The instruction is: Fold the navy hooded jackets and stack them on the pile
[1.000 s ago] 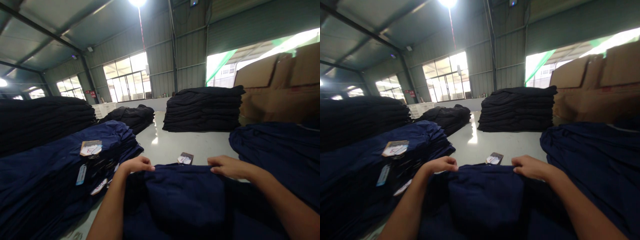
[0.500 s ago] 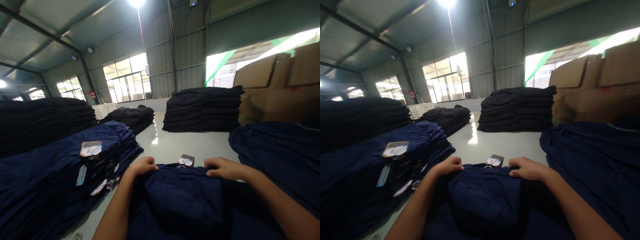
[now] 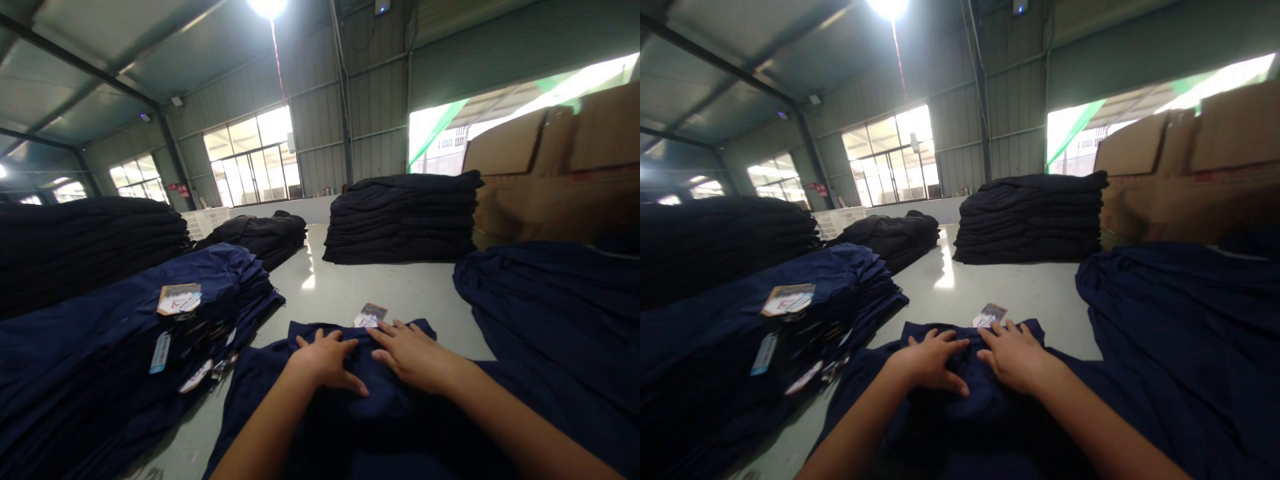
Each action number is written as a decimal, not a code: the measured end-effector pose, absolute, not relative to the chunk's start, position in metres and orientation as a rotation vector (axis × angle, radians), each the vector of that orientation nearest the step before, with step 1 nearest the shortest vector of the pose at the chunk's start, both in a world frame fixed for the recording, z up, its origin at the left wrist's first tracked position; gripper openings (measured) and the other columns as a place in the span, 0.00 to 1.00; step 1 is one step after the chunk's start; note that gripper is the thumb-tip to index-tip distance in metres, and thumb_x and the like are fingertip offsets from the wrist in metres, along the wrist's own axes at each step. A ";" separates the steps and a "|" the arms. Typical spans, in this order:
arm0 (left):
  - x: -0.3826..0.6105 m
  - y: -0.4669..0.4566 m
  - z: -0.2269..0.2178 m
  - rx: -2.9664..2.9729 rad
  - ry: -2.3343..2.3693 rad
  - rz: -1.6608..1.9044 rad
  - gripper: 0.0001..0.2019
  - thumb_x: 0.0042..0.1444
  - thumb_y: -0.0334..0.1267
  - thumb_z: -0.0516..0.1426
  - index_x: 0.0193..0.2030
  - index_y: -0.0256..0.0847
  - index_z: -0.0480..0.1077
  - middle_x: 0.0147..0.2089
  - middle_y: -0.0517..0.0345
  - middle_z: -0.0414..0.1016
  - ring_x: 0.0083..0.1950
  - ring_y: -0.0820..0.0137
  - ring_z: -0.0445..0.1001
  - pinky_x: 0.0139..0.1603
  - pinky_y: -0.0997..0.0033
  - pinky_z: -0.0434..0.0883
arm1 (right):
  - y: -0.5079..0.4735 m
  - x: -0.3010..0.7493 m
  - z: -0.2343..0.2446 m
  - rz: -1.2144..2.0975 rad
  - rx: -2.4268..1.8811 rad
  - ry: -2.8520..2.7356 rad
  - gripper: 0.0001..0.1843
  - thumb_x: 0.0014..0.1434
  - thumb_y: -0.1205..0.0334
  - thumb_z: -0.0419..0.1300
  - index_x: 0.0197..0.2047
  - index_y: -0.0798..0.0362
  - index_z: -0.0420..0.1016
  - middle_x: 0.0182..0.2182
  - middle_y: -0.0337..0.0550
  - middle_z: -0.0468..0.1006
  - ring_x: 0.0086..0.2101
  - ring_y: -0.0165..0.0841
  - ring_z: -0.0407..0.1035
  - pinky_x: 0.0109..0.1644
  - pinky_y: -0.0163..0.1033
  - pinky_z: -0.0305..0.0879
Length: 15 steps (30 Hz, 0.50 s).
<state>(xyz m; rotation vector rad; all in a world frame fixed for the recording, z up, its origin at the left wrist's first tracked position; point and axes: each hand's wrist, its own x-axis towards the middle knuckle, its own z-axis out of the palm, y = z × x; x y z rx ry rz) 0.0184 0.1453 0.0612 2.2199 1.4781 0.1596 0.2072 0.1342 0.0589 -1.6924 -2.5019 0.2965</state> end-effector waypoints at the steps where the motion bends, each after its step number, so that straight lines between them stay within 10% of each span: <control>1: 0.020 0.146 0.057 2.182 1.499 0.114 0.47 0.23 0.52 0.69 0.58 0.58 0.63 0.67 0.50 0.52 0.64 0.28 0.37 0.51 0.23 0.36 | 0.134 0.204 0.052 0.324 -1.832 -2.469 0.31 0.57 0.46 0.47 0.63 0.43 0.56 0.64 0.48 0.54 0.61 0.57 0.45 0.59 0.68 0.40; 6: 0.018 0.157 0.038 2.110 1.532 -0.146 0.61 0.20 0.54 0.69 0.65 0.64 0.44 0.71 0.61 0.26 0.61 0.30 0.14 0.45 0.16 0.33 | 0.139 0.196 0.024 0.525 -2.186 -2.330 0.38 0.51 0.31 0.44 0.64 0.26 0.41 0.67 0.33 0.30 0.61 0.63 0.19 0.50 0.80 0.23; 15: 0.002 0.183 0.019 2.230 1.488 -0.369 0.45 0.41 0.67 0.56 0.63 0.72 0.36 0.70 0.67 0.22 0.64 0.30 0.23 0.42 0.14 0.42 | 0.149 0.201 0.010 0.685 -2.249 -2.399 0.40 0.50 0.28 0.39 0.63 0.25 0.30 0.66 0.29 0.20 0.59 0.62 0.14 0.50 0.81 0.32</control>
